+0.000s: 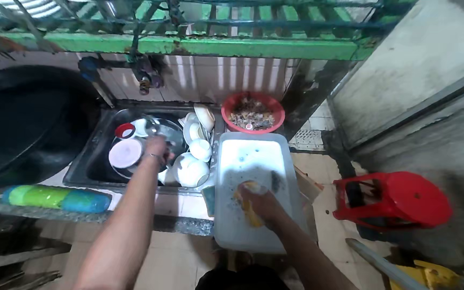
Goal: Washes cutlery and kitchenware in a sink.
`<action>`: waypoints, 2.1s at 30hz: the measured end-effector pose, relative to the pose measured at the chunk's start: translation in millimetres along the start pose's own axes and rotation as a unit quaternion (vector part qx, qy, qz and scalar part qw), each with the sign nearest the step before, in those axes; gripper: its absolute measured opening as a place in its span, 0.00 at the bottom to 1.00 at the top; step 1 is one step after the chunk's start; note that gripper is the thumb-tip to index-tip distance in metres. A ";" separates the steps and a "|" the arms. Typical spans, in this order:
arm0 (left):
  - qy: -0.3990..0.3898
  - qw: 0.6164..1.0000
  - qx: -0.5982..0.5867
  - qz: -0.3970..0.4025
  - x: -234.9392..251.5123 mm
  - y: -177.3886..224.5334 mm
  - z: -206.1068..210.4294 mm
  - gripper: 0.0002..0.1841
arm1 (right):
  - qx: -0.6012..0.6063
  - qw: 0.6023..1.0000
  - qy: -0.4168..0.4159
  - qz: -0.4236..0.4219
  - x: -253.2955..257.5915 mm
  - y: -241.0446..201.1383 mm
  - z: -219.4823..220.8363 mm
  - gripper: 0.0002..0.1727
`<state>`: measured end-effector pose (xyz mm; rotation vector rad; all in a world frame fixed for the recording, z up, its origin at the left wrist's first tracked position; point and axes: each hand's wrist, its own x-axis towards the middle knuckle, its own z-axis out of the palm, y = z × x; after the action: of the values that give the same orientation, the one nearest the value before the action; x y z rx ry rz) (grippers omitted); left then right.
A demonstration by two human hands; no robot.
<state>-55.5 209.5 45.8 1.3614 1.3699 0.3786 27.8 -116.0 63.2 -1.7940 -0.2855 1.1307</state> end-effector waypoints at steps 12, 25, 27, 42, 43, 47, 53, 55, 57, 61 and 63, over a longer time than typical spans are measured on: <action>-0.365 0.927 -0.014 -0.084 -160.3 -35.6 108.1 0.18 | 0.191 0.954 0.213 -0.088 90.3 -17.2 -7.5 0.22; -0.414 0.905 -0.091 -0.031 -158.4 -53.8 124.5 0.09 | 0.283 0.936 0.171 -0.122 90.4 11.6 -18.0 0.46; -0.351 0.933 0.053 0.055 -153.7 -46.9 125.8 0.16 | 0.253 0.950 0.147 -0.109 83.3 -0.5 -31.1 0.36; -0.367 0.929 0.045 -0.017 -172.8 -58.2 136.9 0.18 | 0.191 0.940 0.273 -0.069 95.2 -18.6 -52.2 0.33; -0.350 0.936 0.040 -0.023 -174.4 -56.0 137.8 0.18 | 0.190 0.939 0.274 -0.079 96.2 -17.5 -44.3 0.31; -0.303 0.938 0.152 0.078 -158.5 -44.9 132.1 0.23 | 0.078 0.962 0.219 -0.144 80.5 -1.5 -6.1 0.18; -0.228 0.964 0.106 0.091 -146.4 -31.3 106.9 0.21 | -0.148 0.985 0.010 -0.084 39.5 -25.2 -12.1 0.14; -0.218 0.973 0.048 0.066 -135.1 -26.5 104.7 0.17 | -0.166 0.983 -0.022 -0.078 32.7 -29.0 3.0 0.17; -0.181 0.983 0.004 0.041 -126.8 -20.0 96.5 0.15 | -0.138 0.987 -0.027 -0.078 29.5 -27.2 23.0 0.20; -0.055 0.991 -0.123 -0.004 -90.8 -6.2 65.3 0.13 | -0.149 0.983 -0.076 -0.072 13.8 -20.9 58.9 0.21; -0.008 0.994 -0.109 0.008 -52.2 -1.2 40.7 0.16 | -0.155 0.983 -0.081 -0.050 6.5 -17.6 62.1 0.24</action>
<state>-37.0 146.7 55.0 1.1933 1.2660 0.5119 -13.2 -65.9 67.1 -1.9318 -0.6731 1.2139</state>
